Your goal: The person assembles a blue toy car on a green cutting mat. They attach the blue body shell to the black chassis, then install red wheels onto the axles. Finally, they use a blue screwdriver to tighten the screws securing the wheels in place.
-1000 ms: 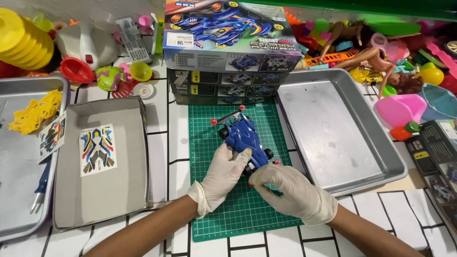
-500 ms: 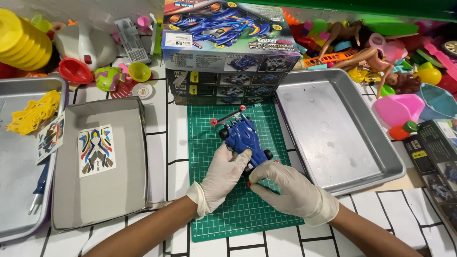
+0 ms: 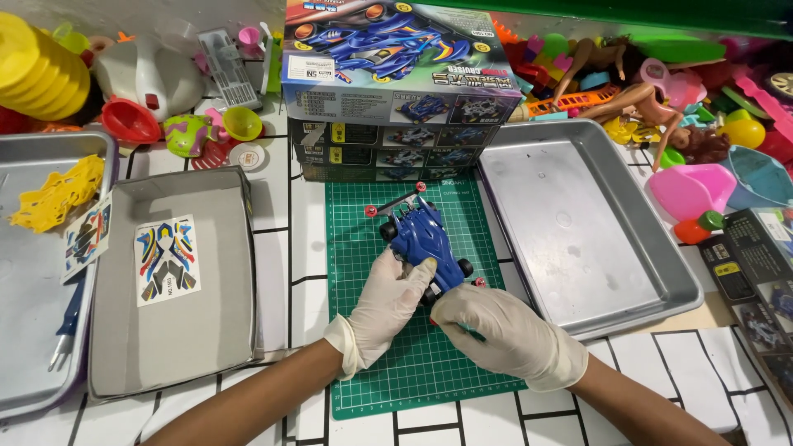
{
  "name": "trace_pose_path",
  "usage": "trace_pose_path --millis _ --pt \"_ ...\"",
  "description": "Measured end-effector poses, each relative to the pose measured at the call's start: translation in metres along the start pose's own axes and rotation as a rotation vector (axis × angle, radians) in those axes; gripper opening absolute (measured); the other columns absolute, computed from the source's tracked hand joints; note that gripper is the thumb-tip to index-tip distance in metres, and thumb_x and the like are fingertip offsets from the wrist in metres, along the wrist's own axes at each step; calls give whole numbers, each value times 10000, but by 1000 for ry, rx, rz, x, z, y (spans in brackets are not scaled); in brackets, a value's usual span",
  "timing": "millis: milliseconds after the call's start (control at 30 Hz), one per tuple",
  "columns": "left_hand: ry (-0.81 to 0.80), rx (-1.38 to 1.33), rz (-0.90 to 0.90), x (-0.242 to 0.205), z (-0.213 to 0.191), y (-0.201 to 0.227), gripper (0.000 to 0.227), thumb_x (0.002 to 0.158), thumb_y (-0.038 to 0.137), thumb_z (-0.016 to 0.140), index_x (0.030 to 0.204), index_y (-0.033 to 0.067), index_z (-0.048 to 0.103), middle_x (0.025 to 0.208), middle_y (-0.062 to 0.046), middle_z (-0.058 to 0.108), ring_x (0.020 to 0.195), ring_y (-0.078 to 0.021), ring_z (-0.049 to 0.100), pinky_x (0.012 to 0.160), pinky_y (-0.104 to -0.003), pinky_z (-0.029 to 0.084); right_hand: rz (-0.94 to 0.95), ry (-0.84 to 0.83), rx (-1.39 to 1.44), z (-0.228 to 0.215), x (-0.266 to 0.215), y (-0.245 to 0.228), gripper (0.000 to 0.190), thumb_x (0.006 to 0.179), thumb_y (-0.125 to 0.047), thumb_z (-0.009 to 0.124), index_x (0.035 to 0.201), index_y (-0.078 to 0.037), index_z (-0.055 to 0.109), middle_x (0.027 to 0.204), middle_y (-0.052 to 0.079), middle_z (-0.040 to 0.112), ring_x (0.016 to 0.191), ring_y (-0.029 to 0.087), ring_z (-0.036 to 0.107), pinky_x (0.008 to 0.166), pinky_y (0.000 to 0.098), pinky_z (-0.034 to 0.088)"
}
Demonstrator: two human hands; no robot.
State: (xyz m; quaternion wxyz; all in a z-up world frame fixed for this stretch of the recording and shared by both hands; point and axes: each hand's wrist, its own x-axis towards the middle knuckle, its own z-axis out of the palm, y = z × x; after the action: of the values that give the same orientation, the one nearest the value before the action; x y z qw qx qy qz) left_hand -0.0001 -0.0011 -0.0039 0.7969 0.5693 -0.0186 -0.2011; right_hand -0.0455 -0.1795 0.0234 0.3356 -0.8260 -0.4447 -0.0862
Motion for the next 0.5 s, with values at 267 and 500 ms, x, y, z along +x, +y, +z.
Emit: trace_pose_path --millis 267,500 --pt "25 3 -57 -2 2 5 492 911 273 637 1350 65 554 1347 -106 692 1252 -228 670 1098 -372 552 -93 -33 -76 6 -1 4 211 925 130 534 1027 -50 498 892 94 591 712 232 564 625 329 498" --pt "2 24 1 -1 0 2 454 926 286 625 1318 64 572 1307 -96 705 1216 -212 679 1078 -363 554 -8 -32 -6 -2 5 -3 199 942 56 604 1080 -64 525 914 77 625 723 219 616 610 332 515"
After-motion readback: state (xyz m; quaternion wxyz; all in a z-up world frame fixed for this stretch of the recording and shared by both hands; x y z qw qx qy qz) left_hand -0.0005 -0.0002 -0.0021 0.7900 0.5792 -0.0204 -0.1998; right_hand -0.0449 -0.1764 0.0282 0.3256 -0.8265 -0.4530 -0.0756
